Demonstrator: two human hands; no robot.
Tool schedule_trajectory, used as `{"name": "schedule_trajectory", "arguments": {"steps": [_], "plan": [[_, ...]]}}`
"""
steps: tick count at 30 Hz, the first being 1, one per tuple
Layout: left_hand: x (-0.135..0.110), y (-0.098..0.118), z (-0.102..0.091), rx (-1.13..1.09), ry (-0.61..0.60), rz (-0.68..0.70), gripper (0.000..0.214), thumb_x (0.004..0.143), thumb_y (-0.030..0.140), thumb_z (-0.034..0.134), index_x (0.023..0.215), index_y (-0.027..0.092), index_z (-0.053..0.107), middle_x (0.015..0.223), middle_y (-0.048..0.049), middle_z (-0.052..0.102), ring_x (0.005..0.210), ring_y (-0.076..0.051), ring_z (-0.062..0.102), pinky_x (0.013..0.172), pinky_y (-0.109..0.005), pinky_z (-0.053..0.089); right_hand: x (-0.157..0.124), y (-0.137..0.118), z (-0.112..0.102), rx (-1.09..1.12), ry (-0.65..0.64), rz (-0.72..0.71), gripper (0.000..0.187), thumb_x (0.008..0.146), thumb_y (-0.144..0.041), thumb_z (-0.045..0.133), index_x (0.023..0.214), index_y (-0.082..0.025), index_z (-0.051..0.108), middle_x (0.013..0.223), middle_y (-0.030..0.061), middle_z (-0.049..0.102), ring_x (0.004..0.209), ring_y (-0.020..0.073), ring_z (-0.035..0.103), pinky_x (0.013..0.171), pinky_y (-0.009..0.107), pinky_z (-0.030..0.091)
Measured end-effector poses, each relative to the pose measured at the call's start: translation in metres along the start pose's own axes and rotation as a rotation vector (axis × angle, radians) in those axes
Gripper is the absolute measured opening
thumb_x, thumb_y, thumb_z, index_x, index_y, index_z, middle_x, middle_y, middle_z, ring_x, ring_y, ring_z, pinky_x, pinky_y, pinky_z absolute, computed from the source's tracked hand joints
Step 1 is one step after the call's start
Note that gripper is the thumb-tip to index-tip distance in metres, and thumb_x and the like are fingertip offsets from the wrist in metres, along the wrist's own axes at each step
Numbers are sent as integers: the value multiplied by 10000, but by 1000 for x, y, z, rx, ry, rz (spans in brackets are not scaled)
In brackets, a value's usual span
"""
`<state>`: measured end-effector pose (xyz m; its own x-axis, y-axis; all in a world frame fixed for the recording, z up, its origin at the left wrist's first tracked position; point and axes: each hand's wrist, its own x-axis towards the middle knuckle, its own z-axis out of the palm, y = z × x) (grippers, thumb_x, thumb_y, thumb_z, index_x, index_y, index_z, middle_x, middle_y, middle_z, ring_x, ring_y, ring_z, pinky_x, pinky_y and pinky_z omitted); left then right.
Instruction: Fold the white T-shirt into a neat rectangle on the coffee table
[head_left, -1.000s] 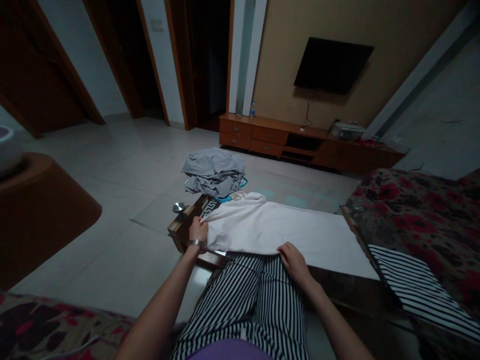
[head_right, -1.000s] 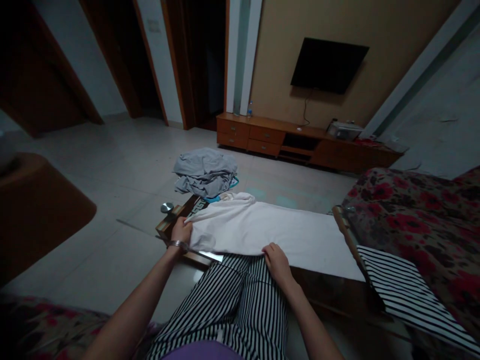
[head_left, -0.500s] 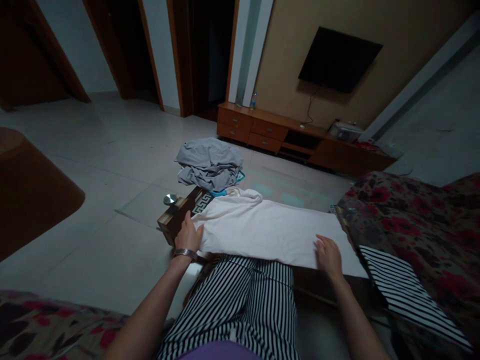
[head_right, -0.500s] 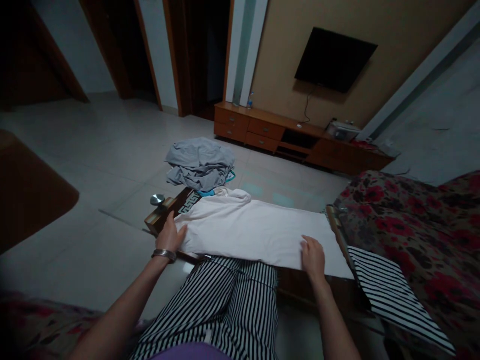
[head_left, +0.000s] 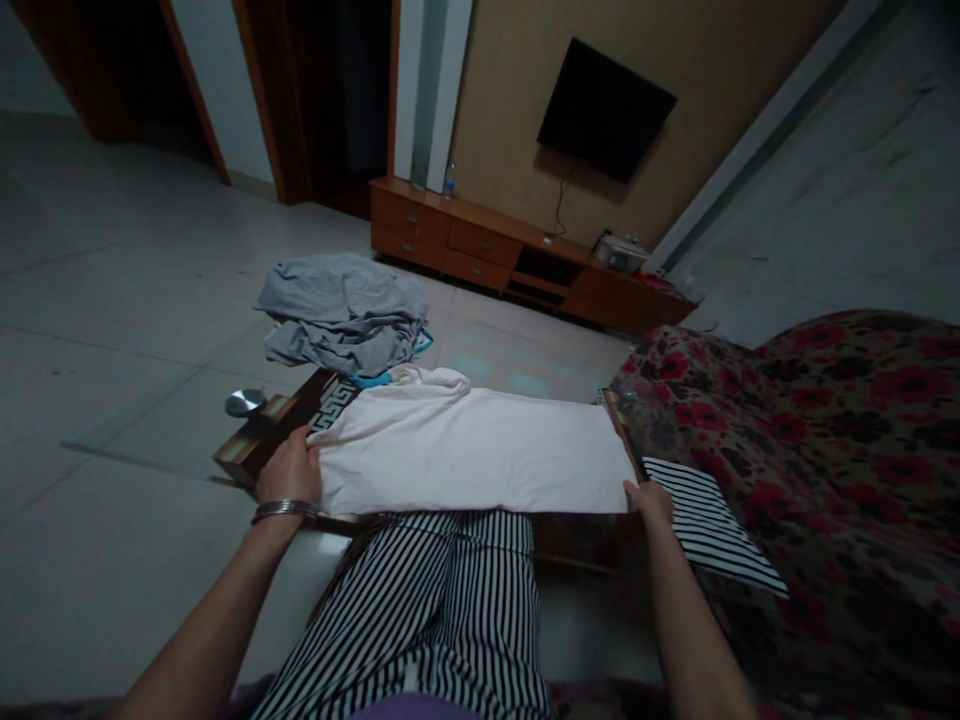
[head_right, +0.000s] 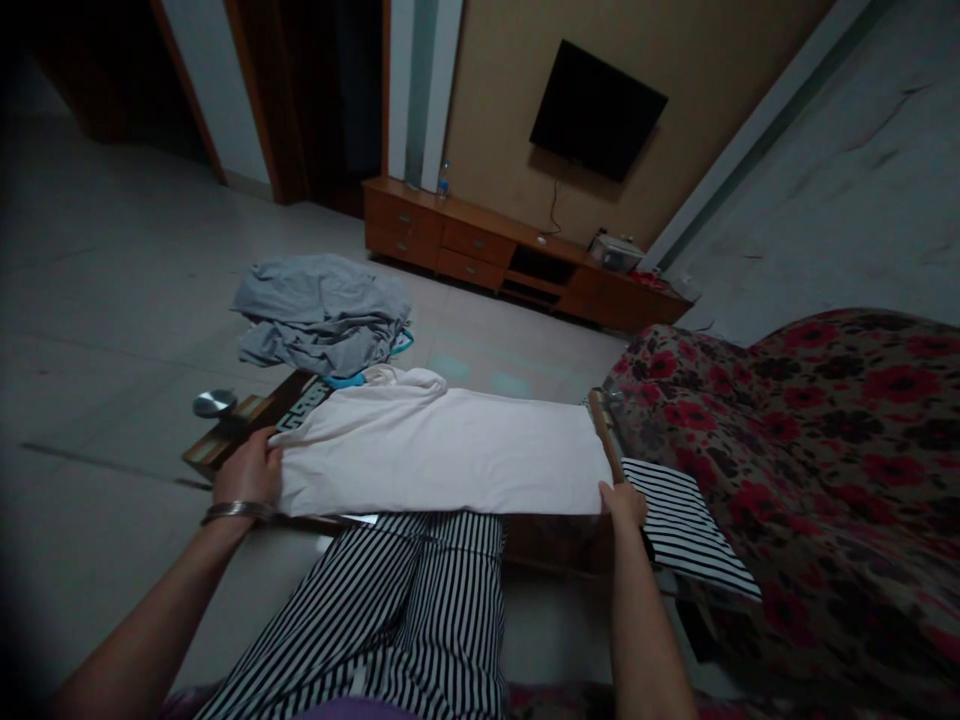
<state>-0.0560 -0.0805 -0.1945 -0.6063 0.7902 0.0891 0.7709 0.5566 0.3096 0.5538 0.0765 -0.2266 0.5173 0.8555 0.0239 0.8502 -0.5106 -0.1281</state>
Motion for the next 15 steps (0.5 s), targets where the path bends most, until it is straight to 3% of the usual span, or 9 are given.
{"name": "schedule_trajectory", "arguments": {"steps": [4, 9, 12, 15], "plan": [[5, 1, -2, -27, -9, -29, 406, 882, 229, 449, 1280, 164, 407, 1149, -97, 609, 959, -200, 581, 844, -295, 441, 11, 3, -3, 87, -70, -45, 360, 658, -370, 617, 831, -67, 703, 852, 220, 680, 874, 327, 647, 735, 372, 487], [7, 4, -4, -11, -63, -60, 397, 916, 249, 367, 1299, 142, 373, 1165, -136, 592, 955, -243, 589, 803, -344, 453, 7, -3, -7, 222, -79, -81, 492, 661, -337, 599, 1051, -41, 639, 882, 152, 697, 796, 256, 661, 673, 310, 506], [7, 4, -5, -13, -63, -62, 388, 916, 257, 378, 1289, 150, 385, 1117, -126, 615, 928, -241, 599, 772, -334, 456, -7, 6, -11, 215, -56, -79, 589, 619, -268, 608, 1168, -60, 572, 952, 183, 683, 821, 287, 659, 672, 361, 510], [6, 6, -5, -25, -70, -31, 390, 922, 267, 373, 1292, 143, 384, 1066, -127, 636, 910, -237, 607, 747, -325, 456, -26, 31, -8, 46, -2, -91, 570, 603, -210, 576, 1162, -99, 579, 880, 225, 674, 787, 355, 657, 621, 453, 494]]}}
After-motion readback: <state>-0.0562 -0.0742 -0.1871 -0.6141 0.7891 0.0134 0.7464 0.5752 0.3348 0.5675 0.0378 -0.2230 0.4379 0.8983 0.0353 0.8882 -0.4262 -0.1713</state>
